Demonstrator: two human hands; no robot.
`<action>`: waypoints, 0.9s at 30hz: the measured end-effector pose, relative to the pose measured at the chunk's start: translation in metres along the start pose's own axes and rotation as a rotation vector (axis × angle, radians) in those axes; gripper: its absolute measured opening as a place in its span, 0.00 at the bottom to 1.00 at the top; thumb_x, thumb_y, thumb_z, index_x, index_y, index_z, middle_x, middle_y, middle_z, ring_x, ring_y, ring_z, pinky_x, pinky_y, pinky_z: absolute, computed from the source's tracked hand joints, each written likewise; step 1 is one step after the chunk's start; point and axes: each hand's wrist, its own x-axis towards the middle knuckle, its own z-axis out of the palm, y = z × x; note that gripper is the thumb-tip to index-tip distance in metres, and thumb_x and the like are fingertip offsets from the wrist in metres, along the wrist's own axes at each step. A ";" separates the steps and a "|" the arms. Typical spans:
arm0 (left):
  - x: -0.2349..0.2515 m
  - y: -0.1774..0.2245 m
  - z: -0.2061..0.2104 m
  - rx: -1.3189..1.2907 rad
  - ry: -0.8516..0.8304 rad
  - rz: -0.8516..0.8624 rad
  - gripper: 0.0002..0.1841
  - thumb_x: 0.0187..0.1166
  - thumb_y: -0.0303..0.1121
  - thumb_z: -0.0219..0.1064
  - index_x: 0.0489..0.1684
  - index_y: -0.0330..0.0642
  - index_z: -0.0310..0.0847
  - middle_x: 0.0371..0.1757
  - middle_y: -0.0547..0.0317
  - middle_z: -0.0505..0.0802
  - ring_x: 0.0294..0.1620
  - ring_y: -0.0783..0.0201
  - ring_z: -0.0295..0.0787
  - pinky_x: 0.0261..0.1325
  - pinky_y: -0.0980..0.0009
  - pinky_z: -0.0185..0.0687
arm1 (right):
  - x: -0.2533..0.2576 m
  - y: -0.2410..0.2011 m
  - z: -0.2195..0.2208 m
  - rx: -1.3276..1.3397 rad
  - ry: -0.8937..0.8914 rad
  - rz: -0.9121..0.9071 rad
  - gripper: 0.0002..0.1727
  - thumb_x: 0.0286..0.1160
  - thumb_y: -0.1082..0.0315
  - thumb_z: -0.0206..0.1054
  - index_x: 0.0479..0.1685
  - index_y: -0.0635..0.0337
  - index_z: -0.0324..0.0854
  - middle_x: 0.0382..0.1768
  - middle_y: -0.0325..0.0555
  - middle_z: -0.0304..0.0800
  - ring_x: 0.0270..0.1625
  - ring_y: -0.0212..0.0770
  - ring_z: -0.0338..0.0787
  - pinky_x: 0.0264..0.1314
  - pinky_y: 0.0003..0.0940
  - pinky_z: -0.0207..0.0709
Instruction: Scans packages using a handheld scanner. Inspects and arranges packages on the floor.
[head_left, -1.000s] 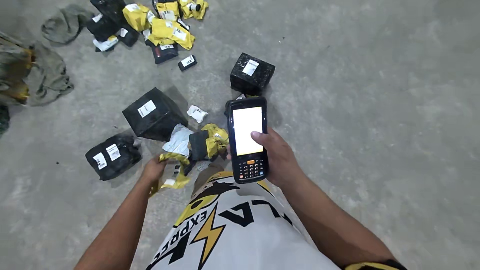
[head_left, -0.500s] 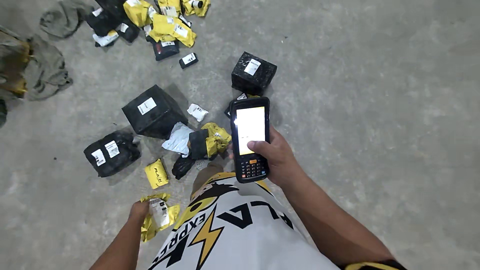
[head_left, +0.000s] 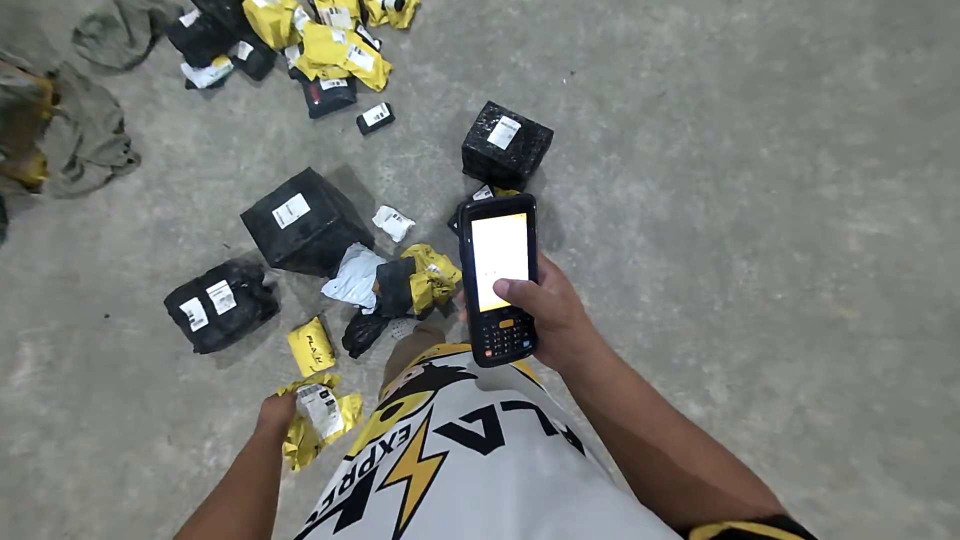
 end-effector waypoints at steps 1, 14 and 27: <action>0.000 0.004 -0.001 0.005 -0.001 0.008 0.24 0.87 0.42 0.61 0.61 0.24 0.81 0.64 0.26 0.85 0.67 0.32 0.82 0.68 0.32 0.74 | 0.000 -0.001 0.000 0.000 0.001 -0.002 0.35 0.69 0.61 0.71 0.77 0.58 0.64 0.49 0.64 0.90 0.46 0.57 0.95 0.51 0.51 0.92; 0.004 0.027 -0.001 -0.048 -0.013 0.048 0.23 0.85 0.41 0.64 0.63 0.24 0.80 0.65 0.25 0.85 0.67 0.31 0.81 0.67 0.31 0.73 | 0.000 -0.007 -0.006 0.111 -0.158 -0.037 0.36 0.72 0.63 0.69 0.81 0.50 0.58 0.56 0.62 0.88 0.55 0.56 0.93 0.59 0.53 0.89; 0.006 0.027 -0.005 -0.057 -0.007 0.032 0.22 0.85 0.41 0.64 0.62 0.25 0.81 0.63 0.26 0.86 0.64 0.33 0.83 0.65 0.33 0.75 | -0.001 -0.007 -0.006 0.101 -0.125 -0.046 0.38 0.70 0.65 0.71 0.81 0.49 0.57 0.55 0.61 0.89 0.55 0.54 0.94 0.59 0.50 0.89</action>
